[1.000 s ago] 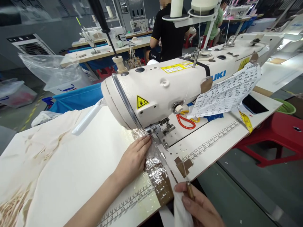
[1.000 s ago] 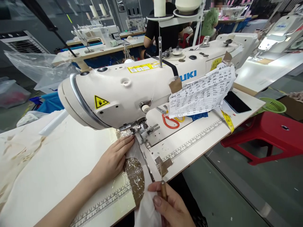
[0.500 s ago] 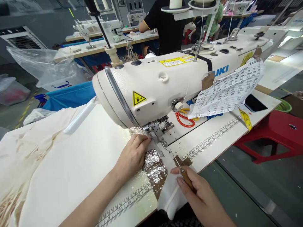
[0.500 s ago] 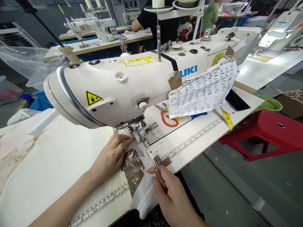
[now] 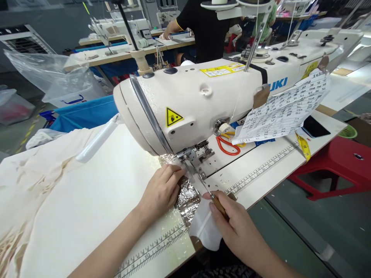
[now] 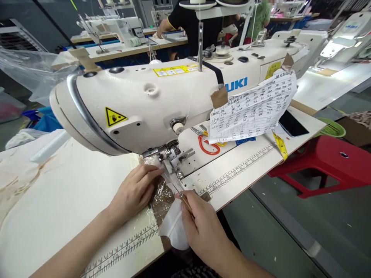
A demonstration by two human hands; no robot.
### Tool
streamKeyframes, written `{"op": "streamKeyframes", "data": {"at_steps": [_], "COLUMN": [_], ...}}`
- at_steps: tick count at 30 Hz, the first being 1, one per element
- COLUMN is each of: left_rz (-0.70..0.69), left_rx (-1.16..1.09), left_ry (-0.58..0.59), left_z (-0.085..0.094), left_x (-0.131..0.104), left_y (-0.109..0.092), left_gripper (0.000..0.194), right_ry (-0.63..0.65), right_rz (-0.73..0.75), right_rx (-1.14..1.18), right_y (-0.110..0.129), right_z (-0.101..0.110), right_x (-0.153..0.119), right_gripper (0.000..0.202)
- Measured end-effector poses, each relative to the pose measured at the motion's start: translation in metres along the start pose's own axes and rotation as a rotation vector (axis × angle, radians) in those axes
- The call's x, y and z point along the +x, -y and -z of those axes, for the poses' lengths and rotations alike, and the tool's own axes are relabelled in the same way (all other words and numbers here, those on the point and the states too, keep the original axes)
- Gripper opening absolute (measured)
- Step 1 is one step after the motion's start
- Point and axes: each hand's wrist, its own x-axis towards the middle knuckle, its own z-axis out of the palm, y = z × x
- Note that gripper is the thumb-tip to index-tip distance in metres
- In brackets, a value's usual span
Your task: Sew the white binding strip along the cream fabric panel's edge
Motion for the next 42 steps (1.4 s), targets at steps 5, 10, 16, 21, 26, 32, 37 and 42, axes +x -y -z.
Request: {"op": "streamKeyframes", "data": {"at_steps": [5, 10, 16, 21, 26, 32, 37, 42], "left_rz": [-0.006, 0.047, -0.003, 0.011, 0.038, 0.074, 0.121, 0.106], "left_rx": [0.036, 0.119, -0.017, 0.075, 0.158, 0.203, 0.128, 0.110], "left_ry": [0.002, 0.013, -0.021, 0.015, 0.055, 0.069, 0.062, 0.053], "left_z": [-0.004, -0.004, 0.000, -0.003, -0.005, -0.007, -0.009, -0.007], "left_x": [0.000, -0.001, 0.000, -0.001, -0.002, 0.001, 0.001, 0.007], "left_y": [0.002, 0.004, 0.000, 0.001, 0.002, 0.000, 0.001, 0.005], "left_gripper": [0.030, 0.031, 0.029, 0.030, 0.034, 0.033, 0.034, 0.029], "right_ry": [0.010, 0.000, 0.014, 0.012, -0.007, 0.030, 0.050, -0.002], "right_rz": [0.006, 0.028, 0.013, 0.023, 0.053, 0.105, 0.291, 0.477], "right_rx": [-0.060, -0.099, -0.112, -0.129, -0.153, -0.171, -0.133, -0.139], "right_y": [0.003, 0.003, 0.003, 0.004, 0.001, 0.002, 0.010, 0.028], "right_z": [-0.003, -0.006, -0.006, -0.007, -0.008, -0.009, -0.014, -0.035], "right_x": [0.011, 0.021, 0.027, 0.028, 0.029, 0.028, 0.024, 0.016], "right_gripper": [0.019, 0.019, 0.019, 0.018, 0.016, 0.019, 0.024, 0.027]}}
